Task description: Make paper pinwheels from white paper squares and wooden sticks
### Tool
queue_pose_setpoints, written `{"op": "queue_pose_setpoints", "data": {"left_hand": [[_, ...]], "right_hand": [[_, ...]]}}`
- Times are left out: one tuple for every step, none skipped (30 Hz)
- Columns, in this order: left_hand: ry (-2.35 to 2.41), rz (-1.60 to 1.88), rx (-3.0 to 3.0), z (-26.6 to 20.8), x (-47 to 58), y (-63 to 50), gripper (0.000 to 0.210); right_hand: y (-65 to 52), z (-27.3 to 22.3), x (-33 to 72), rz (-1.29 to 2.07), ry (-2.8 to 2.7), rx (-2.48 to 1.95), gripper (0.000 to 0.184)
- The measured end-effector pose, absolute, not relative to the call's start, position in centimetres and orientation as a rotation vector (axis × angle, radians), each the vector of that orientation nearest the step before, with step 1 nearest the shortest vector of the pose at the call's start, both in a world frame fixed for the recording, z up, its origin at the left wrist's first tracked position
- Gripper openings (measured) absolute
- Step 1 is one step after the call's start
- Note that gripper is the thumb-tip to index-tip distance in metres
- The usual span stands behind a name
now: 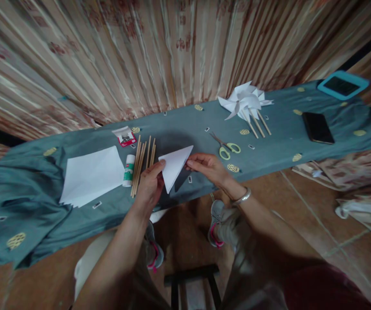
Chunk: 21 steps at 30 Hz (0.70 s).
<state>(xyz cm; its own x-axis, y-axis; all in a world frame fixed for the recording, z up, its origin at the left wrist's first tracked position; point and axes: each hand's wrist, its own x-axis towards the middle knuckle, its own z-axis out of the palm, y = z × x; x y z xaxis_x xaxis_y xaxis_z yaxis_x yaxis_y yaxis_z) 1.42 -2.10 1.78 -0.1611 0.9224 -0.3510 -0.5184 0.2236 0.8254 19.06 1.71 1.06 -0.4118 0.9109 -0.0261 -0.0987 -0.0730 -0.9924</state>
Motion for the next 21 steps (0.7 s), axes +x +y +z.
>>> {"op": "queue_pose_setpoints", "data": {"left_hand": [[1.103, 1.348, 0.477, 1.7, 1.7, -2.0, 0.035], [1.095, 1.341, 0.477, 1.7, 1.8, -2.0, 0.035], [1.092, 1.335, 0.480, 1.7, 1.9, -2.0, 0.035], [1.091, 1.329, 0.484, 1.6, 1.9, -2.0, 0.035], [1.093, 1.324, 0.489, 1.6, 1.9, -2.0, 0.035], [1.096, 1.317, 0.496, 1.6, 1.8, -2.0, 0.035], [1.102, 1.308, 0.505, 1.6, 1.7, -2.1, 0.036], [1.108, 1.303, 0.519, 1.6, 1.7, -2.1, 0.036], [1.115, 1.305, 0.536, 1.5, 1.6, -2.2, 0.036], [1.122, 1.313, 0.558, 1.5, 1.5, -2.2, 0.036], [1.129, 1.329, 0.579, 1.4, 1.3, -2.2, 0.035], [1.137, 1.351, 0.598, 1.3, 1.2, -2.2, 0.035], [1.145, 1.379, 0.619, 1.3, 1.1, -2.2, 0.037], [1.154, 1.405, 0.646, 1.2, 1.0, -2.2, 0.040], [1.166, 1.427, 0.684, 1.2, 0.9, -2.2, 0.045], [1.184, 1.439, 0.738, 1.1, 0.9, -2.3, 0.048], [1.209, 1.438, 0.807, 1.1, 0.8, -2.3, 0.048], [1.237, 1.427, 0.886, 1.0, 0.8, -2.4, 0.046], [1.264, 1.407, 0.962, 1.0, 0.7, -2.4, 0.041], [1.288, 1.388, 1.026, 0.9, 0.7, -2.4, 0.036], [1.303, 1.378, 1.071, 0.8, 0.7, -2.3, 0.032]], "right_hand": [[1.6, 1.1, 18.7, 1.617, -1.390, -0.918, 0.032], [1.6, 1.1, 18.5, 1.621, -1.381, -0.915, 0.031], [1.6, 1.1, 18.3, 1.619, -1.368, -0.921, 0.032], [1.6, 1.0, 18.3, 1.616, -1.351, -0.931, 0.032], [1.6, 1.0, 18.3, 1.614, -1.330, -0.942, 0.032], [1.7, 0.9, 18.3, 1.613, -1.307, -0.954, 0.033], [1.7, 0.8, 18.4, 1.613, -1.286, -0.968, 0.033], [1.8, 0.8, 18.4, 1.612, -1.269, -0.981, 0.033], [1.8, 0.8, 18.5, 1.613, -1.253, -0.994, 0.033], [1.9, 0.8, 18.6, 1.614, -1.237, -1.007, 0.033], [2.0, 0.8, 18.7, 1.615, -1.219, -1.019, 0.033], [2.1, 0.9, 18.8, 1.617, -1.201, -1.032, 0.033], [2.2, 1.0, 18.9, 1.616, -1.183, -1.043, 0.033], [2.3, 1.0, 19.0, 1.613, -1.170, -1.056, 0.033], [2.4, 1.0, 19.1, 1.605, -1.164, -1.072, 0.032], [2.5, 1.0, 19.1, 1.594, -1.164, -1.090, 0.032], [2.6, 1.0, 19.2, 1.584, -1.169, -1.111, 0.031], [2.7, 0.9, 19.1, 1.574, -1.177, -1.132, 0.031], [2.8, 0.8, 19.1, 1.566, -1.185, -1.152, 0.031], [2.8, 0.8, 19.1, 1.561, -1.193, -1.167, 0.032], [2.8, 0.7, 19.0, 1.558, -1.201, -1.177, 0.032]]}}
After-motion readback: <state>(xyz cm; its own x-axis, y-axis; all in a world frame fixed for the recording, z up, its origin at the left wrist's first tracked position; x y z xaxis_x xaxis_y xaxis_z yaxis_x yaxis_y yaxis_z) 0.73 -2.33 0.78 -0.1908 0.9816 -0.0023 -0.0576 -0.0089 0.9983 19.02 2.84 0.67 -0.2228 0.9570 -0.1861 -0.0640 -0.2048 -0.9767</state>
